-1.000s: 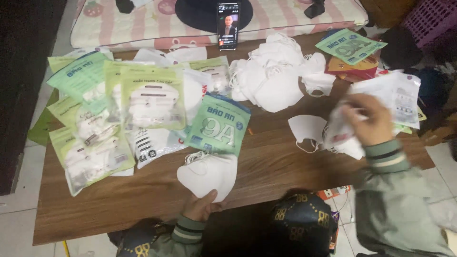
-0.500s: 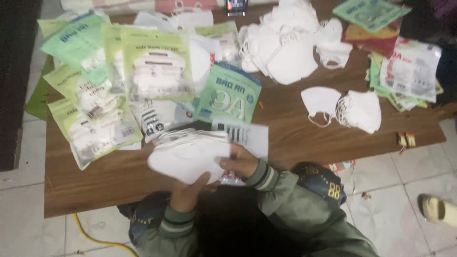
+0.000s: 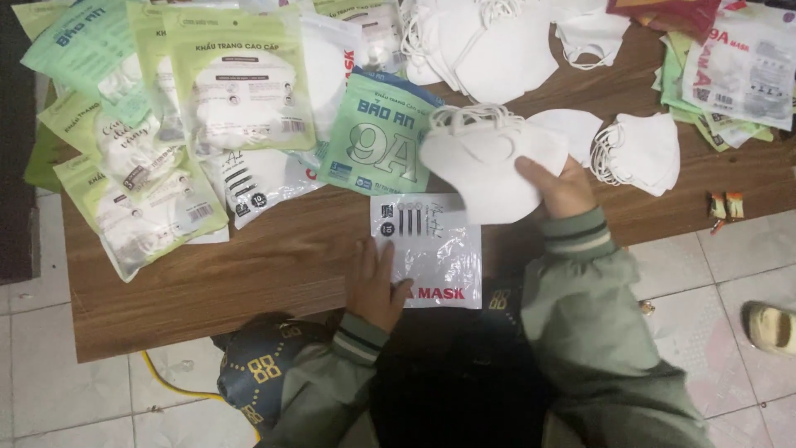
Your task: Folding face masks and placing them into plastic packaging on a wooden table.
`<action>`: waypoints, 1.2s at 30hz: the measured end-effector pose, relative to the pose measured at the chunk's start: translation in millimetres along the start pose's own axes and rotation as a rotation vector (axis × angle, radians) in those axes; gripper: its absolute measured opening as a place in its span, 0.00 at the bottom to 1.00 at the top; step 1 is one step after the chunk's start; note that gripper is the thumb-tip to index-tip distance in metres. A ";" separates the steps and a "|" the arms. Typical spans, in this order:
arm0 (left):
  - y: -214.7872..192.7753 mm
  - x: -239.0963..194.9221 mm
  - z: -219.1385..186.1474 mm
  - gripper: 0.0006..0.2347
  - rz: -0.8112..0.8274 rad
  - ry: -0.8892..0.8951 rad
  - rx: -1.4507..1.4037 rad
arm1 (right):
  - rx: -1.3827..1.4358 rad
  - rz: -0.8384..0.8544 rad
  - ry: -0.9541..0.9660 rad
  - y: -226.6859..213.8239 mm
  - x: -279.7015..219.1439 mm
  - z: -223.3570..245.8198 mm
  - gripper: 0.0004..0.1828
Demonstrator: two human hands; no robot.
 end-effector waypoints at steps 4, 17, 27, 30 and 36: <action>-2.0 6.6 36.7 0.32 -0.055 -0.005 0.141 | -0.153 0.002 0.093 -36.4 35.7 -103.7 0.21; 3.9 -30.5 -60.4 0.44 0.181 0.142 0.328 | -0.485 0.080 0.169 -23.3 36.6 -148.6 0.31; -33.4 -39.0 -21.6 0.22 -0.158 0.196 0.114 | -0.315 0.148 0.122 -26.1 36.3 -141.3 0.24; -82.1 -36.6 22.4 0.25 -0.161 -0.181 0.101 | -0.323 0.148 0.153 -25.6 33.9 -138.5 0.24; -175.7 -44.2 13.9 0.16 -0.730 -0.242 0.330 | -0.309 0.153 0.182 -23.2 31.9 -134.1 0.25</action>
Point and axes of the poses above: each hand's wrist, its own x-axis towards the middle knuckle, its own y-axis out of the palm, z = x × y, the point moved 9 cm from there along x, towards the middle knuckle, and after that the axes turned 11 degrees about -y, right-handed, at the moved point
